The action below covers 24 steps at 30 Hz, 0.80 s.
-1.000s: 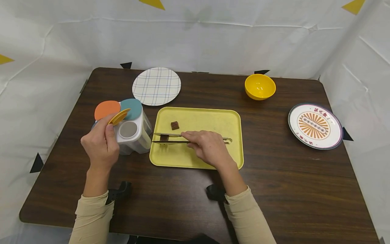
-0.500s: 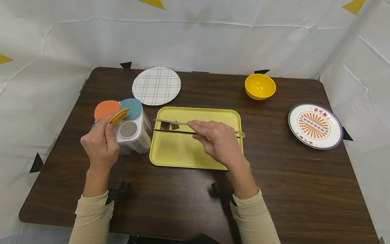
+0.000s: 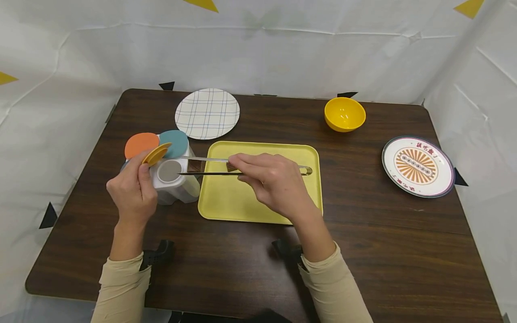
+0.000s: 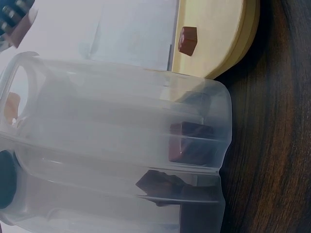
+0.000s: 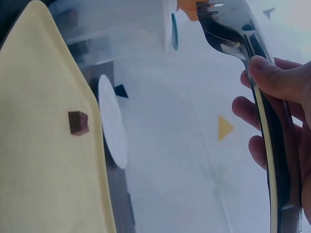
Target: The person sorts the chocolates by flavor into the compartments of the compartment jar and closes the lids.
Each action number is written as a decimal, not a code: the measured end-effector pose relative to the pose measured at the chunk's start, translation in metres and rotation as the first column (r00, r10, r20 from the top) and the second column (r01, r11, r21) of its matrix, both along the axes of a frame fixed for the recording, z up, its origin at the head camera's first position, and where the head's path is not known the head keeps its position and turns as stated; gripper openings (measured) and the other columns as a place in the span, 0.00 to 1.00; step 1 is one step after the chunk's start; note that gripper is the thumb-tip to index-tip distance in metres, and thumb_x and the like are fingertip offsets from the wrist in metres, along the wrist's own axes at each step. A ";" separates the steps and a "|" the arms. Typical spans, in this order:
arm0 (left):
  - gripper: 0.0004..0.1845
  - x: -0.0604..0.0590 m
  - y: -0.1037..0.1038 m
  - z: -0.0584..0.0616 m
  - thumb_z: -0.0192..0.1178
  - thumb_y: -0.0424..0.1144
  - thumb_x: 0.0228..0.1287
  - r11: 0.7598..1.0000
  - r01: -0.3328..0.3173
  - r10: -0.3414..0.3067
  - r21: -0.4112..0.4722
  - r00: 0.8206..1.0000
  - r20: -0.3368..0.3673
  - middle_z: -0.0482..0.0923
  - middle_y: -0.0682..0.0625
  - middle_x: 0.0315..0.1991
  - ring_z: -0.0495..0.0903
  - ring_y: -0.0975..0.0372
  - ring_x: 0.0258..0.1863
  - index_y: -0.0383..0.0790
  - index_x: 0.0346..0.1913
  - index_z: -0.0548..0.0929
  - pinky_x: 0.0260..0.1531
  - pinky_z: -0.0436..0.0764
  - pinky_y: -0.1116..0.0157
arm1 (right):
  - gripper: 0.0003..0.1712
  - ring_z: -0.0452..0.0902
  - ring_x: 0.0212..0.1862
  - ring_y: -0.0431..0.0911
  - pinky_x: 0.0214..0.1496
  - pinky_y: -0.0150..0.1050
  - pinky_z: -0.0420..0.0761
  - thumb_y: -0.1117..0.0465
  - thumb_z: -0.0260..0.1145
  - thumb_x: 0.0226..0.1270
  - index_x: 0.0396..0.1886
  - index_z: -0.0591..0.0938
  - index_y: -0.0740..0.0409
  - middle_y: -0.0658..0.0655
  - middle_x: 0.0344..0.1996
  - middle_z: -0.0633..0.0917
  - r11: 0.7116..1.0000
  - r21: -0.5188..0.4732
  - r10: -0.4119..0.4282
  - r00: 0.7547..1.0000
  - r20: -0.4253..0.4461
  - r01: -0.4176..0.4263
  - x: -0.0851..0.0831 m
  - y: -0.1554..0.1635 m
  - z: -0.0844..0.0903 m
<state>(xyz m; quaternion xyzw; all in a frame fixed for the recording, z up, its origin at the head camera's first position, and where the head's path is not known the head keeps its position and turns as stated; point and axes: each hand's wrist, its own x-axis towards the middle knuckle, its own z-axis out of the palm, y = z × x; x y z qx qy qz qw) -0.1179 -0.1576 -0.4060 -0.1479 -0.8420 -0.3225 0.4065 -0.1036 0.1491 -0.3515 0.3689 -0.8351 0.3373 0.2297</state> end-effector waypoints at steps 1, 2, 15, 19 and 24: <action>0.26 0.000 0.000 0.000 0.42 0.48 0.75 1.000 -0.001 0.001 -0.002 1.000 -0.001 0.86 0.41 0.42 0.86 0.49 0.40 0.32 0.49 0.85 0.32 0.84 0.48 | 0.25 0.85 0.43 0.45 0.40 0.41 0.81 0.66 0.76 0.53 0.54 0.86 0.55 0.50 0.48 0.87 1.000 0.004 0.007 1.000 -0.002 -0.007 -0.001 -0.003 0.000; 0.26 0.000 0.000 0.000 0.42 0.48 0.75 1.000 0.000 0.000 -0.002 1.000 -0.001 0.86 0.41 0.42 0.86 0.49 0.40 0.32 0.49 0.85 0.32 0.84 0.48 | 0.25 0.85 0.42 0.45 0.40 0.41 0.81 0.66 0.76 0.54 0.55 0.86 0.55 0.50 0.48 0.87 1.000 0.007 0.017 1.000 0.000 -0.017 -0.002 -0.005 0.000; 0.27 0.000 0.000 0.002 0.42 0.50 0.76 1.000 0.005 -0.005 0.017 1.000 -0.016 0.86 0.41 0.41 0.86 0.48 0.40 0.31 0.48 0.85 0.31 0.83 0.47 | 0.26 0.84 0.42 0.43 0.41 0.40 0.81 0.64 0.75 0.56 0.57 0.85 0.53 0.49 0.51 0.86 0.996 0.066 0.060 0.998 -0.008 -0.060 -0.012 -0.028 -0.003; 0.27 0.000 0.000 0.001 0.42 0.50 0.76 1.000 0.005 -0.005 0.014 1.000 -0.015 0.86 0.41 0.41 0.86 0.48 0.40 0.31 0.48 0.85 0.32 0.83 0.47 | 0.25 0.84 0.43 0.43 0.41 0.40 0.80 0.63 0.75 0.57 0.57 0.85 0.52 0.49 0.52 0.85 0.995 0.081 0.062 0.998 0.006 -0.062 -0.014 -0.032 -0.004; 0.26 0.000 0.000 0.001 0.42 0.49 0.76 1.000 0.001 -0.001 0.006 1.000 -0.012 0.86 0.40 0.41 0.86 0.48 0.39 0.31 0.48 0.84 0.31 0.84 0.48 | 0.24 0.84 0.43 0.43 0.40 0.40 0.80 0.62 0.74 0.58 0.56 0.85 0.52 0.49 0.52 0.85 0.994 0.084 0.066 0.998 0.017 -0.068 -0.016 -0.035 -0.006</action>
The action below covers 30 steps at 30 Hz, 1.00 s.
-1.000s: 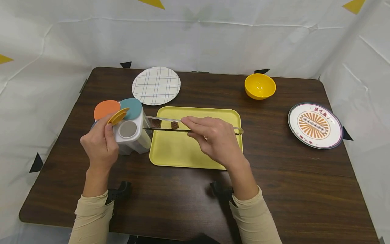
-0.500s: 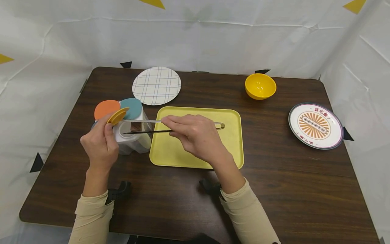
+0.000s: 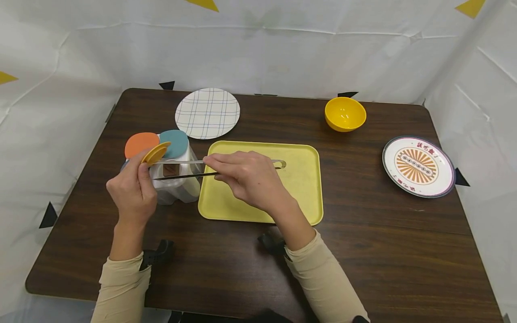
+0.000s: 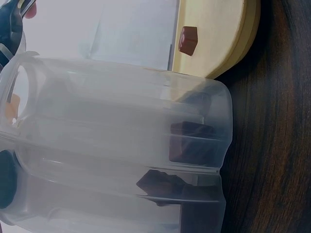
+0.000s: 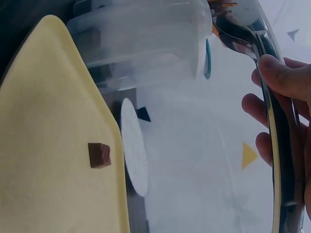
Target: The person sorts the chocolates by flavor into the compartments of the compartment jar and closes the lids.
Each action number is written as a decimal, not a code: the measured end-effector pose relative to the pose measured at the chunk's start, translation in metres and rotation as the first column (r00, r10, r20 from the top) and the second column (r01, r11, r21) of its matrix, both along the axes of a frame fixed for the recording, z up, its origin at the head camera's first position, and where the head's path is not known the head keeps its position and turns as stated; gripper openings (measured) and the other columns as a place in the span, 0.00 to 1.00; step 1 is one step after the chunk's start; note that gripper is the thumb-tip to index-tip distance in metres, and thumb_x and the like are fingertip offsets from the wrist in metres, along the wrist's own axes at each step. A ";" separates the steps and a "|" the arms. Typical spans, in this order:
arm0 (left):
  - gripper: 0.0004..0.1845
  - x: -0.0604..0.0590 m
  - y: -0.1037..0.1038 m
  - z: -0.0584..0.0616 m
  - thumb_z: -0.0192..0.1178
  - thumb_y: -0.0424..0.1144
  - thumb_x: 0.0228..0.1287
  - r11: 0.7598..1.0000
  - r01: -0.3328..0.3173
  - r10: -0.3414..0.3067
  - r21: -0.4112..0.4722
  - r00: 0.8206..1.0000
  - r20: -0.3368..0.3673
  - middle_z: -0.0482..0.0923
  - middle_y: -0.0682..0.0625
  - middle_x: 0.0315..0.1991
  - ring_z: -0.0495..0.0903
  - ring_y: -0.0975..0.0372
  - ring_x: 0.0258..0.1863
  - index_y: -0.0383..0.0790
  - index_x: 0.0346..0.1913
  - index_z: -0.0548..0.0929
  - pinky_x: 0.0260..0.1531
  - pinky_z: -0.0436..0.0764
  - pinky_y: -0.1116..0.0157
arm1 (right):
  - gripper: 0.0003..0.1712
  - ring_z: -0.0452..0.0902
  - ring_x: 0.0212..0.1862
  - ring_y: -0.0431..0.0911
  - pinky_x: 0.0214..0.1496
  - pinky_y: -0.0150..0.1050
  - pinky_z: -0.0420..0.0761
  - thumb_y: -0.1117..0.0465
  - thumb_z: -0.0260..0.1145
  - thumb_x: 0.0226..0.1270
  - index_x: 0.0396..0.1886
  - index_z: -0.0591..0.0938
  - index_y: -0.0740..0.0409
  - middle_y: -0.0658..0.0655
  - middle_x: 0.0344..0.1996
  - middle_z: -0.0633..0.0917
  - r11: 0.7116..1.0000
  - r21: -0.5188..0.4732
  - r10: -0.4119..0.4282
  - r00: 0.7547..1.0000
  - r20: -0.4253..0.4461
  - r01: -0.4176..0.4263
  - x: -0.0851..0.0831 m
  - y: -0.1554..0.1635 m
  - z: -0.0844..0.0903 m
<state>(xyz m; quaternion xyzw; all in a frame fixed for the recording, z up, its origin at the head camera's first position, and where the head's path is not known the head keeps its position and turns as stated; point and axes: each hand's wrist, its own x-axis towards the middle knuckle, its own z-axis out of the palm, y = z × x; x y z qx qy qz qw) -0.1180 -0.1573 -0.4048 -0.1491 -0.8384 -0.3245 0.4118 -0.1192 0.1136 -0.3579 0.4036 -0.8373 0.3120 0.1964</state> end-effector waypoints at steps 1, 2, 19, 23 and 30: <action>0.26 0.000 0.000 0.000 0.42 0.49 0.76 1.000 -0.001 0.001 0.000 1.000 0.000 0.86 0.40 0.41 0.86 0.48 0.39 0.31 0.48 0.84 0.31 0.84 0.48 | 0.24 0.84 0.43 0.43 0.40 0.40 0.80 0.62 0.74 0.58 0.56 0.85 0.52 0.49 0.52 0.85 1.000 -0.002 0.001 1.000 0.001 -0.001 0.000 0.000 0.000; 0.26 0.000 0.000 0.000 0.42 0.49 0.76 1.000 -0.002 0.002 -0.001 1.000 -0.001 0.86 0.40 0.41 0.86 0.48 0.39 0.31 0.48 0.84 0.31 0.84 0.48 | 0.24 0.84 0.43 0.43 0.39 0.39 0.80 0.62 0.74 0.58 0.56 0.85 0.52 0.49 0.52 0.85 1.000 -0.003 0.002 1.000 0.004 -0.002 -0.001 -0.001 0.000; 0.26 0.000 0.000 -0.001 0.42 0.49 0.76 1.000 -0.009 0.009 0.000 1.000 -0.002 0.86 0.41 0.42 0.86 0.49 0.41 0.31 0.48 0.85 0.33 0.84 0.48 | 0.28 0.83 0.40 0.41 0.31 0.35 0.76 0.61 0.76 0.56 0.59 0.83 0.51 0.49 0.54 0.85 1.000 0.014 0.000 0.999 0.050 0.000 -0.001 0.000 -0.001; 0.26 0.000 0.000 -0.002 0.43 0.48 0.76 1.000 -0.007 0.007 0.002 1.000 0.005 0.86 0.41 0.41 0.86 0.49 0.41 0.31 0.47 0.85 0.34 0.84 0.47 | 0.29 0.83 0.41 0.40 0.29 0.34 0.74 0.61 0.76 0.55 0.60 0.83 0.51 0.48 0.54 0.84 1.000 0.017 0.005 0.998 0.066 -0.006 -0.001 0.002 -0.002; 0.25 0.000 0.000 -0.001 0.43 0.48 0.75 1.000 -0.005 0.005 0.009 1.000 -0.002 0.86 0.41 0.41 0.86 0.49 0.40 0.31 0.47 0.85 0.33 0.83 0.47 | 0.32 0.83 0.43 0.41 0.31 0.37 0.76 0.61 0.77 0.54 0.61 0.82 0.52 0.47 0.50 0.86 1.000 -0.013 -0.020 0.998 0.066 0.021 -0.003 0.015 -0.006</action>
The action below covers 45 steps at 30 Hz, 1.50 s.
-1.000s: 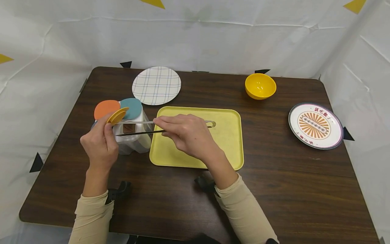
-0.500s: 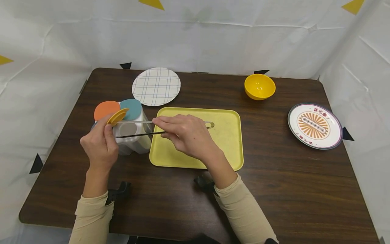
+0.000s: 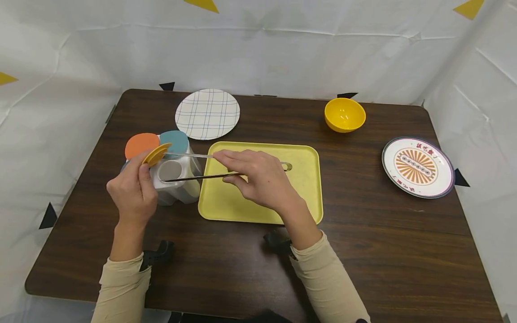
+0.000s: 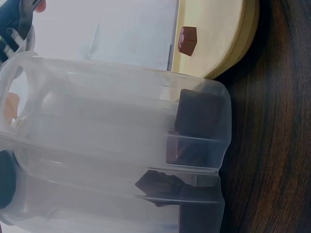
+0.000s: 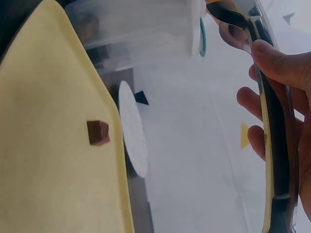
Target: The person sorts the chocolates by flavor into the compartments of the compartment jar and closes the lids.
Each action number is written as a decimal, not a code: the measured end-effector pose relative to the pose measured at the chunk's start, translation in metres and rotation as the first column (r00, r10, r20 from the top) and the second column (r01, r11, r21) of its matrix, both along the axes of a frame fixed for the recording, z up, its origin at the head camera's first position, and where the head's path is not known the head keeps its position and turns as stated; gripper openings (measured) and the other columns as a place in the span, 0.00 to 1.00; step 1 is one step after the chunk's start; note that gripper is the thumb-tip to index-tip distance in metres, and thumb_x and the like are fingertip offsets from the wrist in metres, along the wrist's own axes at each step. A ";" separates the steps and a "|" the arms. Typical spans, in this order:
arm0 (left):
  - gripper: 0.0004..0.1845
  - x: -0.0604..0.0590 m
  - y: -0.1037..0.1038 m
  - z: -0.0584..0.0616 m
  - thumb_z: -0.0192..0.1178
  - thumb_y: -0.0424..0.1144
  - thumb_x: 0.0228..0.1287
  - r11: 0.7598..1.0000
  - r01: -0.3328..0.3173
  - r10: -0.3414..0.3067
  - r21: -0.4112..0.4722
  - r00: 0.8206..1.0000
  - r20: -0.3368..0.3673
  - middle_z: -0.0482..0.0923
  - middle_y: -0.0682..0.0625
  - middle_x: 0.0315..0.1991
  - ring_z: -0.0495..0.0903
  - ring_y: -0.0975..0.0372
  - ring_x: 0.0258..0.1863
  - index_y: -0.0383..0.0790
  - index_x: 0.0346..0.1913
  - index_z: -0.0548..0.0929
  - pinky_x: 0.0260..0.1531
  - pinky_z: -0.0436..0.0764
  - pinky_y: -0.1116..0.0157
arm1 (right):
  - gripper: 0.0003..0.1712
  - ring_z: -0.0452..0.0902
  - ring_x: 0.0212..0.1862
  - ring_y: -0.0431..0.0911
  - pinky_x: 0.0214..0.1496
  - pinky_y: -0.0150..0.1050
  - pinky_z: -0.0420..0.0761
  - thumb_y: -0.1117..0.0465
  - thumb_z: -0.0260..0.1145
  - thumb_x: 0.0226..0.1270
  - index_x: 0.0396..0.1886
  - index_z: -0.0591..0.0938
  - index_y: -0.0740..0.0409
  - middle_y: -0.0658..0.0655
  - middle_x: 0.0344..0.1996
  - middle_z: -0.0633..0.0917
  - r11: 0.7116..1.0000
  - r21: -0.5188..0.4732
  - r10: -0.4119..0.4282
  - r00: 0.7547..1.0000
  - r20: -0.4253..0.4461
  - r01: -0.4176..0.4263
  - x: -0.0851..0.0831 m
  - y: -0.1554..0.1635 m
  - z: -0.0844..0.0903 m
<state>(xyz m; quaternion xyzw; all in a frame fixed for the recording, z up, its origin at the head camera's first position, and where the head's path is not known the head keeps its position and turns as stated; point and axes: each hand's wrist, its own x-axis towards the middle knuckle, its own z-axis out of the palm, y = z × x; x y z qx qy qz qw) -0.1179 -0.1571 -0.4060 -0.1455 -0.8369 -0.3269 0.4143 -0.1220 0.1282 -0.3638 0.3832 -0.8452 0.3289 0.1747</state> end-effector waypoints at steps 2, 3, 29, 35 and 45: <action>0.25 0.000 0.000 0.000 0.43 0.48 0.75 1.000 -0.002 0.002 -0.003 1.000 0.000 0.86 0.41 0.41 0.86 0.49 0.40 0.31 0.47 0.85 0.33 0.83 0.47 | 0.32 0.83 0.47 0.43 0.33 0.39 0.78 0.61 0.77 0.54 0.62 0.81 0.51 0.47 0.52 0.86 0.999 -0.014 -0.029 1.000 0.000 0.029 -0.001 0.005 -0.002; 0.25 0.000 0.000 0.000 0.43 0.48 0.75 1.000 -0.003 0.003 -0.004 1.000 0.000 0.86 0.41 0.41 0.86 0.49 0.40 0.31 0.47 0.85 0.33 0.83 0.47 | 0.33 0.83 0.49 0.44 0.33 0.40 0.78 0.60 0.77 0.54 0.62 0.81 0.51 0.49 0.53 0.85 0.999 -0.018 -0.047 0.999 0.000 0.047 -0.002 0.008 -0.003; 0.25 0.000 0.001 0.001 0.44 0.48 0.74 1.000 -0.003 0.003 -0.004 1.000 -0.010 0.87 0.41 0.38 0.86 0.49 0.36 0.33 0.48 0.86 0.31 0.83 0.47 | 0.37 0.77 0.57 0.53 0.56 0.54 0.76 0.55 0.67 0.67 0.73 0.67 0.58 0.59 0.65 0.74 0.921 0.349 -0.311 0.864 0.397 0.172 -0.021 0.024 -0.062; 0.25 0.000 0.001 0.001 0.43 0.48 0.74 1.000 -0.006 0.006 -0.008 1.000 -0.010 0.87 0.41 0.37 0.86 0.49 0.34 0.33 0.48 0.86 0.29 0.83 0.48 | 0.35 0.76 0.59 0.54 0.54 0.55 0.77 0.55 0.68 0.67 0.72 0.70 0.56 0.58 0.65 0.75 0.917 0.350 -0.321 0.872 0.369 0.190 -0.020 0.025 -0.065; 0.25 0.000 0.001 0.001 0.44 0.48 0.74 1.000 0.001 -0.001 -0.003 1.000 -0.007 0.87 0.42 0.38 0.86 0.49 0.37 0.33 0.48 0.86 0.32 0.83 0.47 | 0.30 0.79 0.57 0.53 0.46 0.53 0.80 0.57 0.70 0.64 0.66 0.77 0.50 0.52 0.62 0.79 0.914 0.329 -0.348 0.875 0.335 0.237 -0.017 0.023 -0.072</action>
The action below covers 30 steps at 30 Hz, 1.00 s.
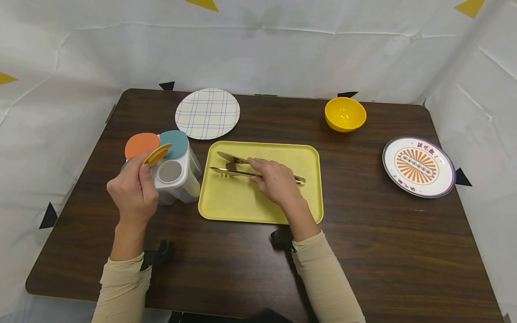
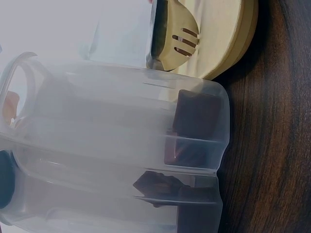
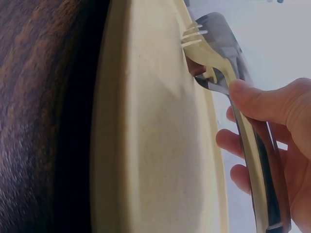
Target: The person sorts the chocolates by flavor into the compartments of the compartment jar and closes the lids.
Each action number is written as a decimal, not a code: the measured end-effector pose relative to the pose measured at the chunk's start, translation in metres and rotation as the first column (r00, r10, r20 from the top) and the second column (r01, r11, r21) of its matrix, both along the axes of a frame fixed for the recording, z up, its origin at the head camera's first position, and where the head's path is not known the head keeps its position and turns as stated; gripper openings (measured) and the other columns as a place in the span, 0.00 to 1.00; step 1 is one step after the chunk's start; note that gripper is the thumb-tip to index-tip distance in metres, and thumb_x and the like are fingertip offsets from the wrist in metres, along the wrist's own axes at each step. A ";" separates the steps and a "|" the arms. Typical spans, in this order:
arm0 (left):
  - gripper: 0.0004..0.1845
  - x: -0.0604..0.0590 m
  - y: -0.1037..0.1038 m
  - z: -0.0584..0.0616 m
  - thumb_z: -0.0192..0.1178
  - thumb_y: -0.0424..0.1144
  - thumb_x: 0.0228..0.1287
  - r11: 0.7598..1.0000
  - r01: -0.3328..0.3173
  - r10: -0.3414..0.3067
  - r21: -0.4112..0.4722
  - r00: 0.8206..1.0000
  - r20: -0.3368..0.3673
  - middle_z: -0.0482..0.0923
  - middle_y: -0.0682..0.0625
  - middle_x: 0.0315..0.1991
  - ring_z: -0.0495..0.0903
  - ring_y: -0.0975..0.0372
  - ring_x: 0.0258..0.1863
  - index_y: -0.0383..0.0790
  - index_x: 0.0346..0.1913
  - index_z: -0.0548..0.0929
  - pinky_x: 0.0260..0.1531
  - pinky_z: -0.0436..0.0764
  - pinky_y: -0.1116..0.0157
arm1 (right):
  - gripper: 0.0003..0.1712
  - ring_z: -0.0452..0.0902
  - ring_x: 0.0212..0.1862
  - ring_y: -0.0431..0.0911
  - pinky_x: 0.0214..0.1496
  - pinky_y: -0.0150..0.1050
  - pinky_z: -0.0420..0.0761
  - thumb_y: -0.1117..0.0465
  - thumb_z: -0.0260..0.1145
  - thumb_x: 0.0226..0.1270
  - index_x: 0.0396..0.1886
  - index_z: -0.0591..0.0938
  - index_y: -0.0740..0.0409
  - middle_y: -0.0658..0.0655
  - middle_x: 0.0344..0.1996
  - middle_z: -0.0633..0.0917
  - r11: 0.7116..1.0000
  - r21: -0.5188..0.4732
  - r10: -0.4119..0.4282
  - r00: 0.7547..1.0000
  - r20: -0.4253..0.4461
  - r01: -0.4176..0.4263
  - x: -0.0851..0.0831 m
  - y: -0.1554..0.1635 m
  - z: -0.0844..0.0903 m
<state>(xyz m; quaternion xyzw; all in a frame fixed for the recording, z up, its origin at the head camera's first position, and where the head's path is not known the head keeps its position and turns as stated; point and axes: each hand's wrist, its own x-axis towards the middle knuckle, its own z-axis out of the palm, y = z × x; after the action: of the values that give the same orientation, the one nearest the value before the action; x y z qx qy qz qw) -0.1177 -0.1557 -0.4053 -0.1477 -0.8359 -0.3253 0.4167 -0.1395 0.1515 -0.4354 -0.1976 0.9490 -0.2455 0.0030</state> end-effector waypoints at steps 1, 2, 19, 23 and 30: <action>0.25 0.000 0.000 0.000 0.44 0.48 0.74 1.000 0.000 0.000 0.000 1.000 0.000 0.87 0.42 0.38 0.86 0.49 0.37 0.33 0.48 0.86 0.32 0.83 0.47 | 0.29 0.80 0.56 0.52 0.46 0.53 0.80 0.57 0.70 0.64 0.66 0.78 0.50 0.51 0.61 0.80 1.000 -0.009 -0.002 1.000 -0.010 0.002 0.000 0.000 0.000; 0.25 0.000 0.000 0.000 0.44 0.48 0.74 1.000 0.000 0.000 0.000 1.000 -0.001 0.87 0.42 0.38 0.86 0.49 0.37 0.33 0.48 0.86 0.32 0.83 0.47 | 0.28 0.80 0.55 0.52 0.45 0.52 0.80 0.58 0.70 0.64 0.65 0.79 0.50 0.51 0.60 0.81 1.000 -0.017 -0.003 1.000 -0.022 0.003 0.000 0.000 -0.001; 0.25 0.000 0.000 0.000 0.44 0.48 0.75 1.000 0.001 -0.001 -0.006 1.000 0.001 0.87 0.41 0.37 0.85 0.49 0.34 0.33 0.48 0.86 0.30 0.83 0.48 | 0.22 0.84 0.48 0.51 0.35 0.48 0.81 0.61 0.70 0.64 0.58 0.84 0.49 0.51 0.53 0.85 0.999 -0.028 0.013 0.984 -0.178 -0.018 0.001 0.000 -0.003; 0.25 -0.001 0.000 0.001 0.44 0.48 0.74 1.000 -0.001 0.001 -0.005 1.000 -0.002 0.87 0.42 0.37 0.85 0.49 0.33 0.33 0.48 0.86 0.27 0.82 0.49 | 0.23 0.84 0.49 0.51 0.36 0.49 0.81 0.61 0.70 0.63 0.59 0.83 0.50 0.52 0.52 0.85 0.998 -0.048 0.017 0.976 -0.217 -0.028 0.002 0.001 0.003; 0.25 0.000 0.000 0.000 0.44 0.48 0.74 1.000 -0.003 0.003 -0.005 1.000 0.003 0.87 0.42 0.37 0.85 0.49 0.34 0.34 0.48 0.86 0.28 0.83 0.49 | 0.25 0.85 0.47 0.52 0.34 0.47 0.82 0.62 0.72 0.60 0.59 0.83 0.50 0.52 0.53 0.84 0.992 -0.113 0.020 0.954 -0.299 -0.056 0.007 0.001 0.020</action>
<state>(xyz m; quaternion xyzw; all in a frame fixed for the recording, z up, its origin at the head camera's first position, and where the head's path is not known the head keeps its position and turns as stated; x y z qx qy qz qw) -0.1179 -0.1562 -0.4053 -0.1468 -0.8375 -0.3229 0.4156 -0.1329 0.1530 -0.4152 -0.2504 0.9182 -0.2694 -0.1470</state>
